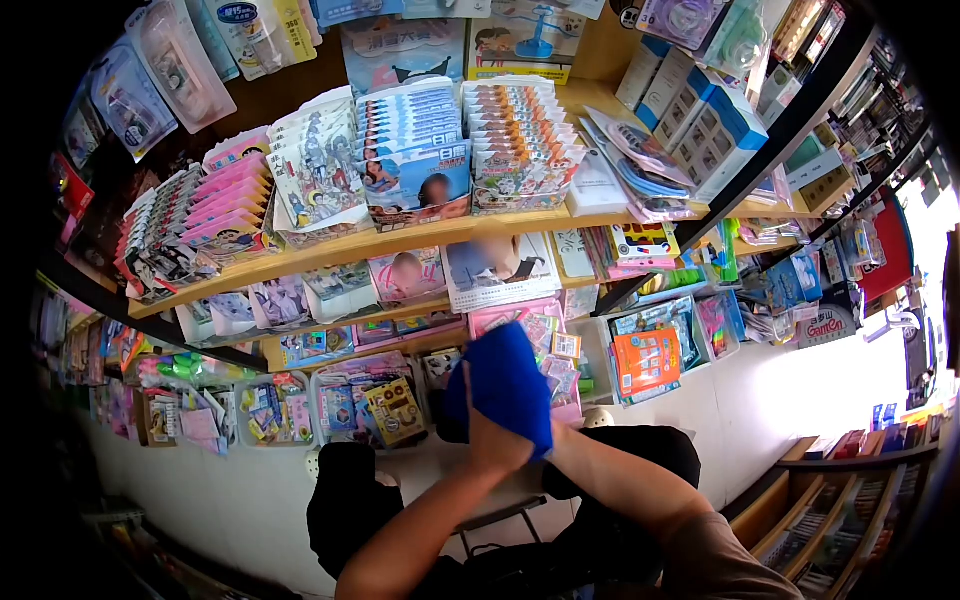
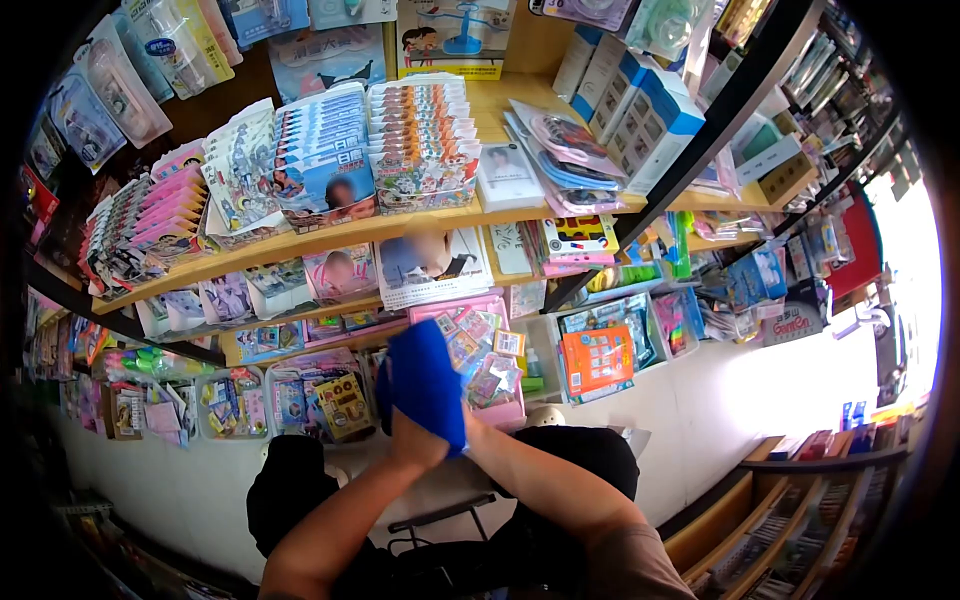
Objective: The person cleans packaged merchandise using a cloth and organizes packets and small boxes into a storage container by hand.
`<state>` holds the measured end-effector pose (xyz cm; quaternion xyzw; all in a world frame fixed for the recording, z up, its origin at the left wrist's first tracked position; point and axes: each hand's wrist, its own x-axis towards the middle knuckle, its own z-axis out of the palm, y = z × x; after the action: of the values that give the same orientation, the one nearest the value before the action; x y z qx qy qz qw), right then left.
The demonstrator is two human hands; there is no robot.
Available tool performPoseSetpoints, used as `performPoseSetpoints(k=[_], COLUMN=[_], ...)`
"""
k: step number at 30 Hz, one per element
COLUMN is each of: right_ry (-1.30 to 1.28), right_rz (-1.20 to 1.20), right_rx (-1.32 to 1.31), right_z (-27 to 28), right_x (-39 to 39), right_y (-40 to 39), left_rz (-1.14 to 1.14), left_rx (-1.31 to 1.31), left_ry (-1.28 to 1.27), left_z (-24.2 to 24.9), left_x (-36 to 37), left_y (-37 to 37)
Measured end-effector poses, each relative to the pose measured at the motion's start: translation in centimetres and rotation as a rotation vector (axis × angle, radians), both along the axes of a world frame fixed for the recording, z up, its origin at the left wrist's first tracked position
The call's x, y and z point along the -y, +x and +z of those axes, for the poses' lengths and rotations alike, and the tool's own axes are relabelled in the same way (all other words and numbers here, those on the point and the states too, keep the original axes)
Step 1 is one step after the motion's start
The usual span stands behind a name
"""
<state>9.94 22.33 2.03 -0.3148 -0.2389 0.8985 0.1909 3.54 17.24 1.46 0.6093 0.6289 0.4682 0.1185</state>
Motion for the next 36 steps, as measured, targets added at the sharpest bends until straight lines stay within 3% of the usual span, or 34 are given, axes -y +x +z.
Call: performPoseSetpoints(k=[2,3,6,7,8,10,13,14,15,17,19,23,26,27,30,33,36], right_ry=[0.008,0.008,-0.096,-0.133,-0.133,-0.137,-0.029,0.022,-0.043,0.471,0.776,1.076,0.977,1.082,1.089,1.225,0.807], right_rz=[-0.006,-0.011,-0.032,-0.038,-0.033,-0.032,-0.073,-0.093,0.05,-0.096,-0.101,-0.256,-0.133,-0.211,-0.1,-0.253,-0.212], right_rx=[0.039,0.033,-0.136,-0.189,-0.138,-0.038,0.001,0.016,0.026,0.159,0.31,0.651,0.889,0.924,1.063,0.889,0.469], right_z=[0.5,0.6,-1.7,-1.8,-1.7,-1.1,-5.7,-6.6,-6.5,-6.5,-5.5,-4.2,-1.2,-1.8,-2.2,-2.4,-0.1], right_x=[0.3,0.1,-1.6,-2.0,-2.4,-3.0,-2.1,-1.6,-1.6,0.3,1.2,-0.8,-2.9,-2.7,-2.2,-3.5,-5.8], right_y=[-0.2,-0.2,0.0,0.0,0.2,0.5,-0.3,-0.5,-0.1,-1.4,-1.7,-1.1,-0.9,-1.2,-1.1,-0.8,0.1], left_rz=[0.123,0.115,0.09,0.088,0.027,0.0,0.016,0.037,0.058,0.103,0.069,-0.005,-0.006,-0.001,0.031,0.065,0.084], left_rx=[0.131,0.309,0.257,0.326,0.443,0.229,0.283,0.492,0.703,1.126,1.53,1.706,1.748,1.681,1.578,1.674,1.654], left_ry=[-0.019,-0.04,-0.095,-0.054,-0.169,-0.105,-0.055,-0.079,-0.103,-0.152,-0.195,-0.193,-0.306,-0.317,-0.291,-0.22,-0.251], left_z=[-3.1,-1.2,-4.9,-5.1,-6.4,-6.1,-4.6,-3.9,-3.0,-1.5,-1.5,-1.7,-3.5,-2.9,-2.1,-4.2,-2.5], left_x=[-0.8,-0.5,0.3,1.0,1.9,2.8,2.8,2.5,1.7,0.2,0.4,0.7,1.8,1.7,1.1,0.6,0.4], left_y=[-1.3,-1.3,0.2,1.5,2.6,4.0,4.2,3.7,2.7,0.3,-1.2,0.2,1.4,1.3,0.2,-1.9,-3.5])
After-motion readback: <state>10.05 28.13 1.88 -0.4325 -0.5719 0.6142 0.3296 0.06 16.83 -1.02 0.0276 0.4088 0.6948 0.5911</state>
